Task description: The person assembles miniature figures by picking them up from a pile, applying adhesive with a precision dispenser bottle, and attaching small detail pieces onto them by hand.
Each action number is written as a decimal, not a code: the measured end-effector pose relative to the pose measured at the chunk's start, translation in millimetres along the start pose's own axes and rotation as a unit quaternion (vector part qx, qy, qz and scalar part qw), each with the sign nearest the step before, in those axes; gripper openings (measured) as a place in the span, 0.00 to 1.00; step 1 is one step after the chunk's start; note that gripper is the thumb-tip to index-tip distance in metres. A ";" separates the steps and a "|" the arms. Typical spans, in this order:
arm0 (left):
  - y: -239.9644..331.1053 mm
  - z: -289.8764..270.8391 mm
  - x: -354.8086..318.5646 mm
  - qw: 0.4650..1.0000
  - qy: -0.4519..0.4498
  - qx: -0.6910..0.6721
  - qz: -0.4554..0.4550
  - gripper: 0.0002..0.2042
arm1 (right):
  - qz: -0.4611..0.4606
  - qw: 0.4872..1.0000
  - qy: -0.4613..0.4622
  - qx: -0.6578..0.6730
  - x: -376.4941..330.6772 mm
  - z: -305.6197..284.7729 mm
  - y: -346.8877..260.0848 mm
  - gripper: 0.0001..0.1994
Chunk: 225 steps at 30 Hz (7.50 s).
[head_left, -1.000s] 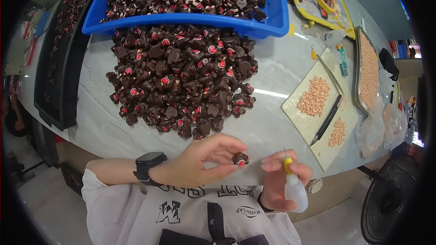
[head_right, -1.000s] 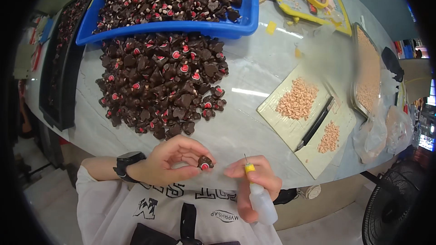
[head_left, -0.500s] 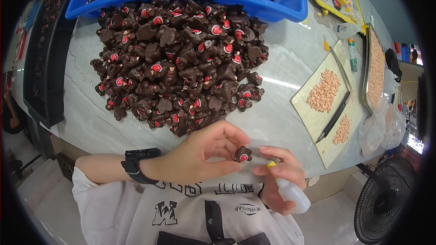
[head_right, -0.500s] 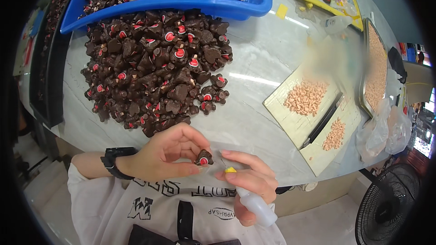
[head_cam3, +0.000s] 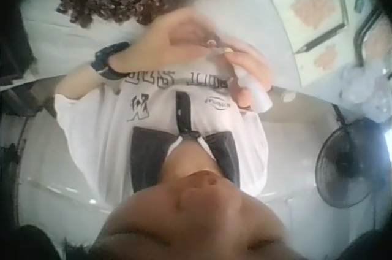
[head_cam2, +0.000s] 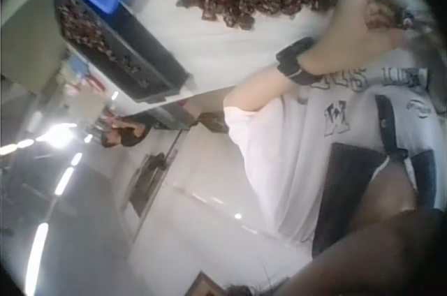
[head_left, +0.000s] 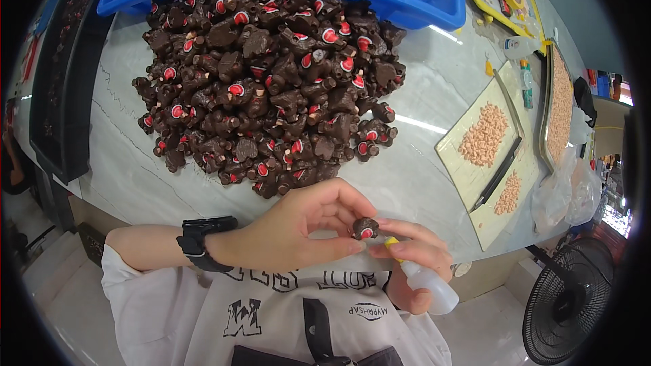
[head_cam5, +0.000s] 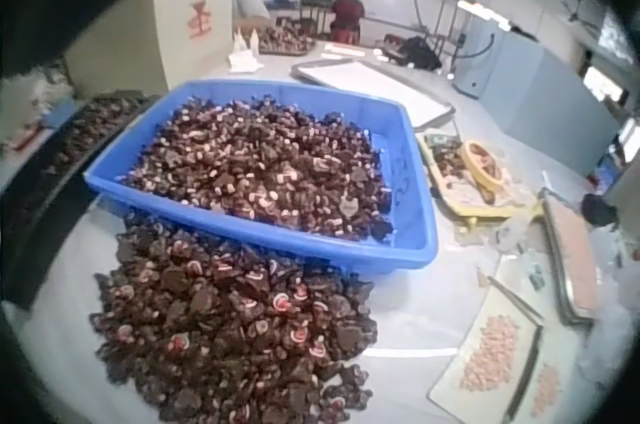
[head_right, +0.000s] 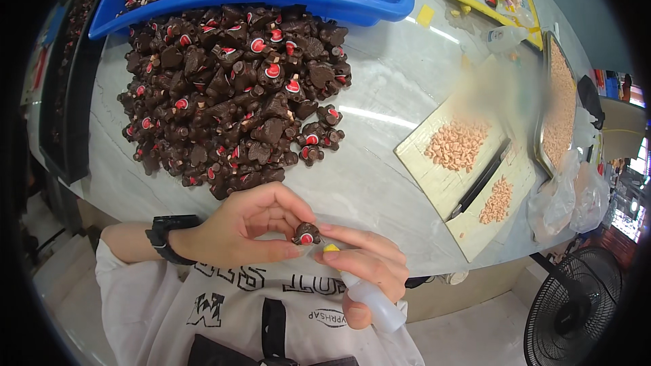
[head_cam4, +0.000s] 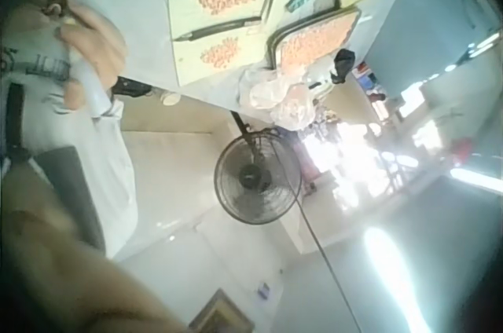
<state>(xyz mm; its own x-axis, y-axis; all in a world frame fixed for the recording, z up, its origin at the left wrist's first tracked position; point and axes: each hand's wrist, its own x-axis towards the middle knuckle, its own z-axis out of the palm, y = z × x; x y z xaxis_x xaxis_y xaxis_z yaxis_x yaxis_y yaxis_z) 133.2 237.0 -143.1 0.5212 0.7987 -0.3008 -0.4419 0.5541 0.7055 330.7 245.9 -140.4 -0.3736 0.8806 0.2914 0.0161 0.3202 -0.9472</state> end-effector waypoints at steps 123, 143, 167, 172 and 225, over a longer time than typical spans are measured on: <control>3.2 5.8 0.2 0.980 -0.016 0.199 -0.003 0.15 | -0.027 0.999 0.017 -0.029 -4.1 -41.7 -10.0 0.24; 3.7 1.4 -2.4 0.993 -0.062 0.069 -0.078 0.21 | -0.062 0.983 0.029 -0.169 12.3 -9.1 -13.1 0.20; -0.8 1.4 1.2 0.999 -0.012 -0.041 -0.007 0.17 | -0.158 0.969 0.014 -0.191 6.0 3.4 9.0 0.18; 5.6 0.3 1.9 0.998 -0.034 -0.018 -0.046 0.18 | -0.173 0.965 0.009 -0.198 6.8 3.2 9.6 0.18; 1.2 8.6 -6.0 0.994 0.017 0.097 0.052 0.19 | -0.120 0.987 0.002 -0.108 6.4 8.1 0.9 0.22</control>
<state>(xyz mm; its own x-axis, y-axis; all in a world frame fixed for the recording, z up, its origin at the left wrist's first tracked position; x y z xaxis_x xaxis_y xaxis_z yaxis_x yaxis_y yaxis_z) 135.8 230.8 -134.9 0.4547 0.8579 -0.2391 -0.3411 0.4157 0.8431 320.8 249.0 -140.5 -0.3870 0.7720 0.5042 0.1248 0.5857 -0.8009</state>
